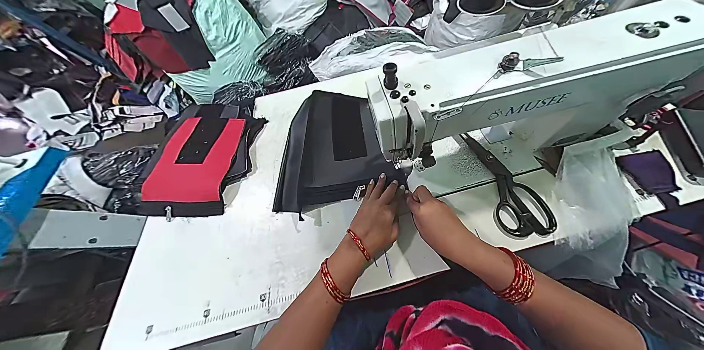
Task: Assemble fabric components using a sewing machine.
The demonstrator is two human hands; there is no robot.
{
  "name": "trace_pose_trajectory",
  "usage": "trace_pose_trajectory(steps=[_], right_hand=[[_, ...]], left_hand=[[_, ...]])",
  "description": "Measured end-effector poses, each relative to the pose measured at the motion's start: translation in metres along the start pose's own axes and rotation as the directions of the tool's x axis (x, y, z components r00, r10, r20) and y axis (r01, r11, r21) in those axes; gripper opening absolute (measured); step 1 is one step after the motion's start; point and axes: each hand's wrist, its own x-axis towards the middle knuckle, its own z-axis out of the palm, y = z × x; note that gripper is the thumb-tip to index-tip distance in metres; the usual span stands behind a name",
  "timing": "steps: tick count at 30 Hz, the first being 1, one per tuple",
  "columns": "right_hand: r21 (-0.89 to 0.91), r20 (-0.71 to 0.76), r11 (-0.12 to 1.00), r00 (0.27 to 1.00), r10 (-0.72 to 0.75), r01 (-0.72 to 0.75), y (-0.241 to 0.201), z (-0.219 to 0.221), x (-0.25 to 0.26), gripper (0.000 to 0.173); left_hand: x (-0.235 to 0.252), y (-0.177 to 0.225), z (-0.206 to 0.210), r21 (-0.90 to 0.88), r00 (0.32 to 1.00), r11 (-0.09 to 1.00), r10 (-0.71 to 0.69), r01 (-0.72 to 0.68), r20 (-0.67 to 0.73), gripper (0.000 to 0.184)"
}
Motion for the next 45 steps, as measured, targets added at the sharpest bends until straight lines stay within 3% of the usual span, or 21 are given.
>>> trace_pose_trajectory(steps=[3, 8, 15, 18, 24, 31, 37, 40, 45], right_hand=[[0.046, 0.024, 0.999, 1.0, 0.0, -0.001, 0.001, -0.005, 0.006, 0.034], [0.086, 0.103, 0.995, 0.994, 0.047, -0.056, -0.001, -0.015, 0.022, 0.039], [0.057, 0.187, 0.992, 0.977, 0.103, -0.116, -0.006, -0.026, 0.039, 0.043], [0.081, 0.177, 0.989, 0.978, 0.107, -0.123, -0.006, -0.025, 0.04, 0.044], [0.125, 0.153, 0.985, 0.983, 0.103, -0.123, -0.004, -0.025, 0.037, 0.046], [0.119, 0.169, 0.986, 0.981, 0.098, -0.119, -0.004, -0.027, 0.044, 0.047], [0.129, 0.13, 0.985, 0.987, 0.095, -0.111, -0.003, -0.026, 0.047, 0.045], [0.259, -0.003, 0.962, 0.996, 0.092, -0.088, 0.006, -0.018, 0.04, 0.039], [0.344, -0.135, 0.934, 0.979, 0.15, -0.096, 0.01, -0.009, 0.02, 0.04]], left_hand=[[0.006, -0.003, -0.008, -0.035, 0.991, 0.997, -0.057, 0.062, 0.122, 0.052], [0.015, -0.018, -0.006, -0.049, 0.998, 0.999, -0.013, 0.016, 0.062, 0.049], [0.028, -0.028, -0.013, -0.067, 0.989, 0.996, -0.053, 0.062, 0.138, 0.047], [0.028, -0.028, -0.015, -0.083, 0.986, 0.994, -0.061, 0.074, 0.152, 0.048], [0.022, -0.033, -0.01, -0.207, 0.998, 0.977, -0.04, 0.049, 0.046, 0.045], [0.029, -0.034, -0.016, -0.186, 0.988, 0.978, -0.068, 0.093, 0.137, 0.047], [0.033, -0.039, -0.017, -0.173, 0.981, 0.98, -0.066, 0.099, 0.185, 0.046], [0.028, -0.042, -0.014, -0.211, 0.987, 0.975, -0.038, 0.07, 0.154, 0.037], [0.019, -0.031, -0.017, -0.197, 0.971, 0.969, -0.105, 0.148, 0.213, 0.05]])
